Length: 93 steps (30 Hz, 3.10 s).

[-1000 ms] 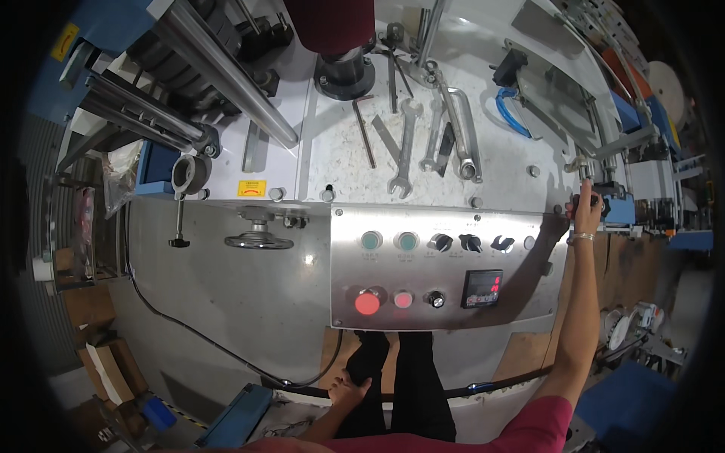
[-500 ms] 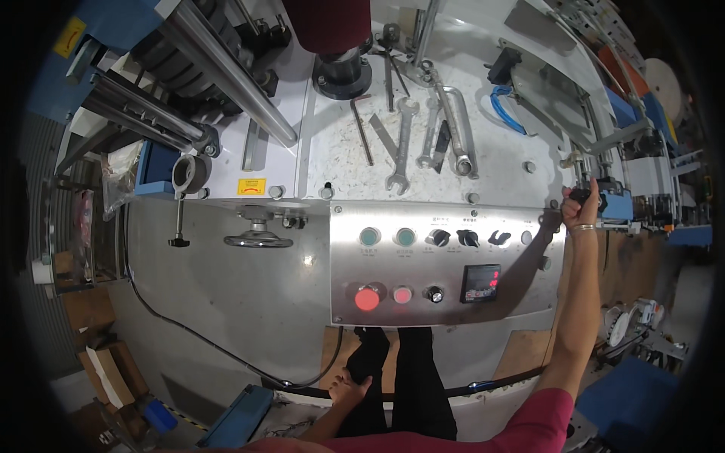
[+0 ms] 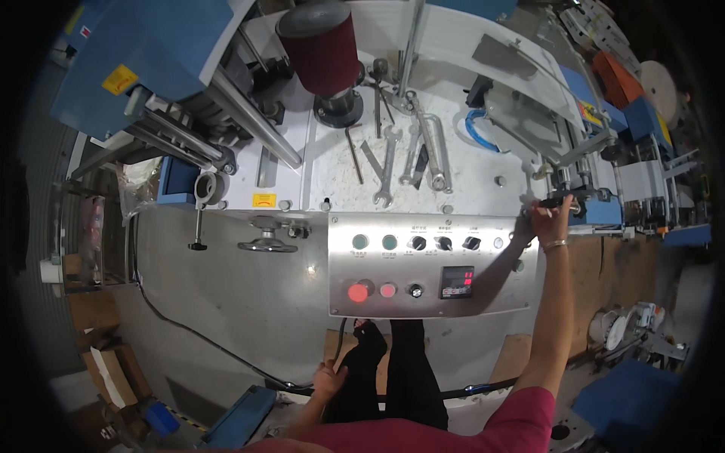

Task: Placing and organizing paper products on a production line.

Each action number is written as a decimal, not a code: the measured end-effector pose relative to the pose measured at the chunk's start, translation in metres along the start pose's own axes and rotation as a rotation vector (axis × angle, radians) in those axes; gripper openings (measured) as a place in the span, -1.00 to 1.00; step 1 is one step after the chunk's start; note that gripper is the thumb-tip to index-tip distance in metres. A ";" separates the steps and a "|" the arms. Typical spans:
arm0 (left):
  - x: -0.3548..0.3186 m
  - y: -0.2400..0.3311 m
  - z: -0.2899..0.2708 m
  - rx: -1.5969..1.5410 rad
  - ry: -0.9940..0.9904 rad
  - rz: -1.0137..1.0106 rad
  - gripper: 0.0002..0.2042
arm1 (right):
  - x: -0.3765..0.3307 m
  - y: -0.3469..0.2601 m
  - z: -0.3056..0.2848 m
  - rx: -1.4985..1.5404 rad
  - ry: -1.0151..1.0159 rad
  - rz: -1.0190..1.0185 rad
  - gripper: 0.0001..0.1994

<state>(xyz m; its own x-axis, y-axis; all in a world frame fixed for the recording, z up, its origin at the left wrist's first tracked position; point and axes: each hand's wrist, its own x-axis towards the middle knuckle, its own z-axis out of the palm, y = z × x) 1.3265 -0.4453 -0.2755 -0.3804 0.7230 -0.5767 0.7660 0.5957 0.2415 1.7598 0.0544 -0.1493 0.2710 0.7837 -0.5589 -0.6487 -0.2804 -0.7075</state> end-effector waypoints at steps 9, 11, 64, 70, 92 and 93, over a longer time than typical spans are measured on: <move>0.081 0.238 -0.267 -0.479 0.329 0.580 -0.87 | -0.012 -0.008 -0.006 -0.193 -0.068 0.092 -0.42; 0.103 0.300 -0.301 -0.542 0.405 0.772 -0.89 | 0.008 0.003 -0.026 -0.346 -0.013 0.026 -0.40; 0.482 0.835 -0.372 0.480 -0.442 0.787 -0.75 | -0.023 0.007 0.031 0.024 0.188 0.137 -0.55; 0.457 0.835 -0.377 0.692 -0.254 1.167 -0.64 | -0.026 0.004 0.032 0.028 0.184 0.149 -0.57; 0.443 0.842 -0.378 0.639 -0.297 1.314 -0.59 | -0.019 0.013 0.027 0.036 0.174 0.105 -0.56; 0.444 0.847 -0.381 0.744 -0.306 1.303 -0.55 | -0.018 0.013 0.026 0.013 0.176 0.085 -0.55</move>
<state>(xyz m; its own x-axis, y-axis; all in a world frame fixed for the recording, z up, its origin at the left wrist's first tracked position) 1.6091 0.5136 -0.0290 0.7880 0.4346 -0.4362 0.5852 -0.7487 0.3114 1.7274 0.0514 -0.1375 0.3341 0.6481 -0.6843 -0.6831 -0.3337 -0.6496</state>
